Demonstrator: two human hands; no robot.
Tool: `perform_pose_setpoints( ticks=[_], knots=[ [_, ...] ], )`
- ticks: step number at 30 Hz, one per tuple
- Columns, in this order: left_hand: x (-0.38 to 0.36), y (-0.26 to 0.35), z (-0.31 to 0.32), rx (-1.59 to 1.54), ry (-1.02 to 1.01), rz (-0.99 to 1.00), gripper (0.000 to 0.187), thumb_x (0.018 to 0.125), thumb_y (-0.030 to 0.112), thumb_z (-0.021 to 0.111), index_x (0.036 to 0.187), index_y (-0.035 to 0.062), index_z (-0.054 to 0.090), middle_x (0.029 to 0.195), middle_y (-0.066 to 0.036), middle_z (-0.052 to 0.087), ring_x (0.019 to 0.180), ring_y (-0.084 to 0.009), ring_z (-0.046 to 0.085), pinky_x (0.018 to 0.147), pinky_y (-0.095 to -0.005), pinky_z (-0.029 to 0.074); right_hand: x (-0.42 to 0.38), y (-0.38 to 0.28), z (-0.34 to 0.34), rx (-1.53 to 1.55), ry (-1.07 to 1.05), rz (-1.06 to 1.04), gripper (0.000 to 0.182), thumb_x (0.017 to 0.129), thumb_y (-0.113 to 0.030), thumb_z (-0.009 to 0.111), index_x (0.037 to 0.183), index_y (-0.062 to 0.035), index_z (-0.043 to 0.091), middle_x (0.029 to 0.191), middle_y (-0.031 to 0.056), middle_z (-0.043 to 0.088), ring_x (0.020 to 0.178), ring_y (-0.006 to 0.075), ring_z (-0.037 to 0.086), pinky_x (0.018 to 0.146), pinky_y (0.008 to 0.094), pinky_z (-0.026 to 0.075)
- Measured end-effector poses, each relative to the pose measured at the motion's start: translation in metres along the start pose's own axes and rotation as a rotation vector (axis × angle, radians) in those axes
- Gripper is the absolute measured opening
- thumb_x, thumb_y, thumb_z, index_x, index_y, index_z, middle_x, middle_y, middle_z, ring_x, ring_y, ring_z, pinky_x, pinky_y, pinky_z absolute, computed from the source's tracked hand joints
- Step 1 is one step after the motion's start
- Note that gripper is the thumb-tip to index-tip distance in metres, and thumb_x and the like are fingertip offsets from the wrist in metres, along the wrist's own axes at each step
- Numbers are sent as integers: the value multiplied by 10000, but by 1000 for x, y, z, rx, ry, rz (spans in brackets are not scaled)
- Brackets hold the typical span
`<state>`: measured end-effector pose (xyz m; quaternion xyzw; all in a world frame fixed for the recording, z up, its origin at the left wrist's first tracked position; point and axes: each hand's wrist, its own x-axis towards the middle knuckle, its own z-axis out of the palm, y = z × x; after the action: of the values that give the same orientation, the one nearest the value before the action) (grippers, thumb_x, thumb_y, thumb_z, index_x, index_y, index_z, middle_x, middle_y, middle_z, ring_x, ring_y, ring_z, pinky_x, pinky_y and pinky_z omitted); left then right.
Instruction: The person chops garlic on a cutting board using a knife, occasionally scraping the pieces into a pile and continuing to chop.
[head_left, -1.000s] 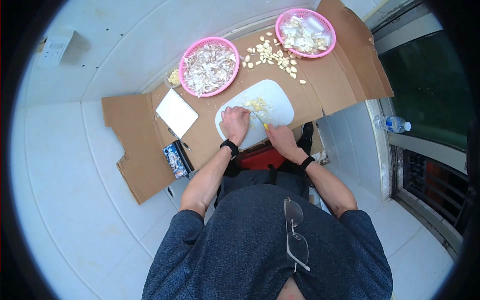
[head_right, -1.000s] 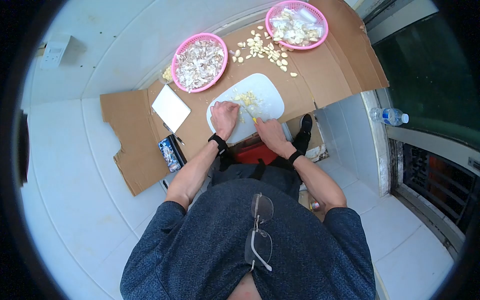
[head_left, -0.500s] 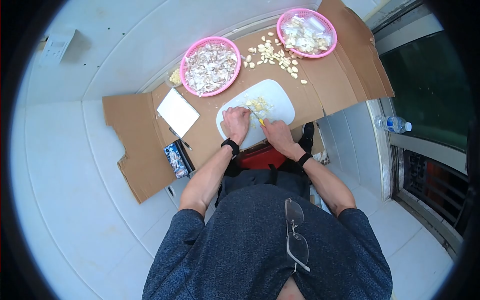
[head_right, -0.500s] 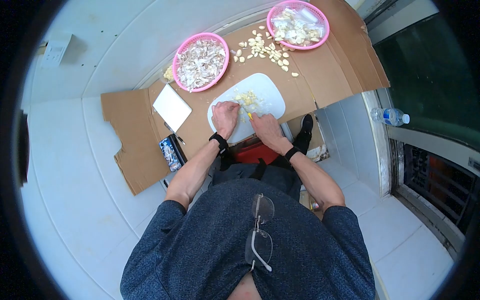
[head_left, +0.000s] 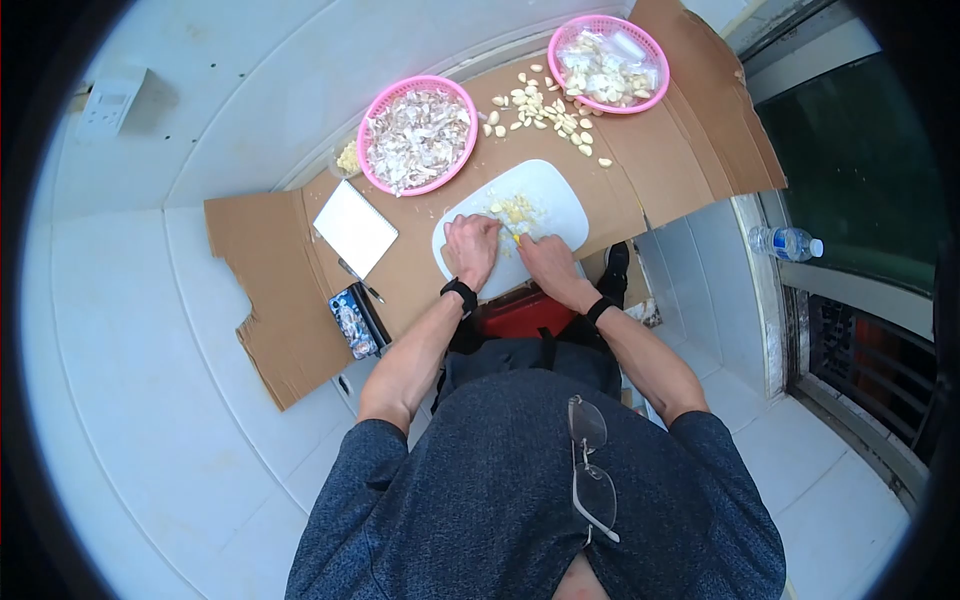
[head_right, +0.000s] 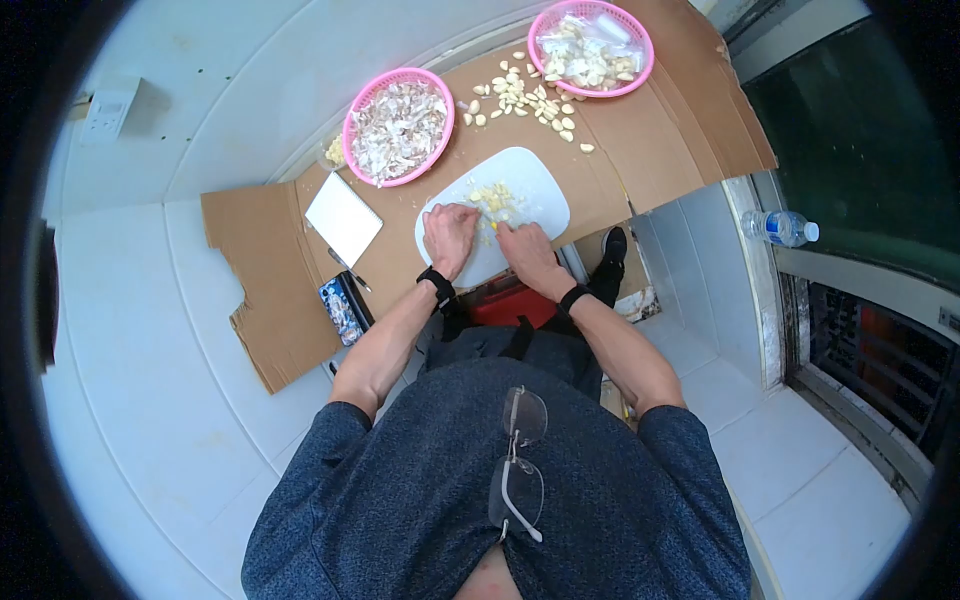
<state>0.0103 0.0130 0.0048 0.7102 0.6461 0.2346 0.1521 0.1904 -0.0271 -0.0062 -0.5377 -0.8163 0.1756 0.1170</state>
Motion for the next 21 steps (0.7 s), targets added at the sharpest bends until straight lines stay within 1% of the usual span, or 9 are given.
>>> perform_pose_setpoints(
  ticks=[3,5,9,11,15,18,20,21],
  knots=[
    [0,4,-4,-23,-15,-40,76,863,167,791,857,109,840,915,-59,793,909,-261,641,872,-417,415,-11,5,-5,-9,-43,4,153,1049,-216,598,1002,-72,618,695,152,686,719,354,705,734,481,523],
    [-1,7,-6,0,-15,-38,83,865,178,793,863,110,842,919,-58,793,913,-261,642,872,-416,419,-21,13,-3,56,-15,-46,174,1045,-214,617,993,-49,606,683,183,655,680,406,655,683,516,510],
    [-1,3,-3,-2,-22,-37,84,864,178,794,861,109,842,920,-57,794,916,-261,642,875,-417,422,-33,13,-16,73,5,-45,179,1049,-216,612,995,-45,614,685,182,650,697,403,654,673,517,509],
    [-1,6,-6,-10,-24,-65,85,863,179,796,857,108,842,921,-56,793,921,-261,642,879,-417,424,-36,13,-20,63,-33,-26,191,1054,-224,611,1004,-39,618,689,182,646,702,399,648,672,514,509],
    [0,9,-9,6,-40,-70,85,863,178,795,850,106,840,924,-56,794,926,-262,642,879,-417,424,-41,11,-25,60,-44,2,201,1057,-231,613,1009,-36,613,691,182,645,695,398,646,674,507,507],
    [-1,11,-9,5,-35,-96,87,865,174,791,848,104,839,926,-59,794,929,-264,642,879,-417,424,-41,10,-22,65,7,25,207,1055,-236,622,1023,-32,614,685,181,643,683,397,642,674,506,505],
    [0,4,-5,51,-77,-88,124,875,255,802,895,143,850,944,-58,778,973,-283,619,889,-418,487,-36,7,-20,75,55,34,210,1050,-237,632,1026,-29,618,677,182,642,677,398,646,671,506,504],
    [0,4,-4,52,-78,-87,124,875,255,802,895,143,850,944,-58,778,973,-283,619,889,-418,487,-32,5,-19,76,56,35,210,1050,-237,632,1026,-29,618,677,182,642,677,398,646,671,506,504]
  ],
)
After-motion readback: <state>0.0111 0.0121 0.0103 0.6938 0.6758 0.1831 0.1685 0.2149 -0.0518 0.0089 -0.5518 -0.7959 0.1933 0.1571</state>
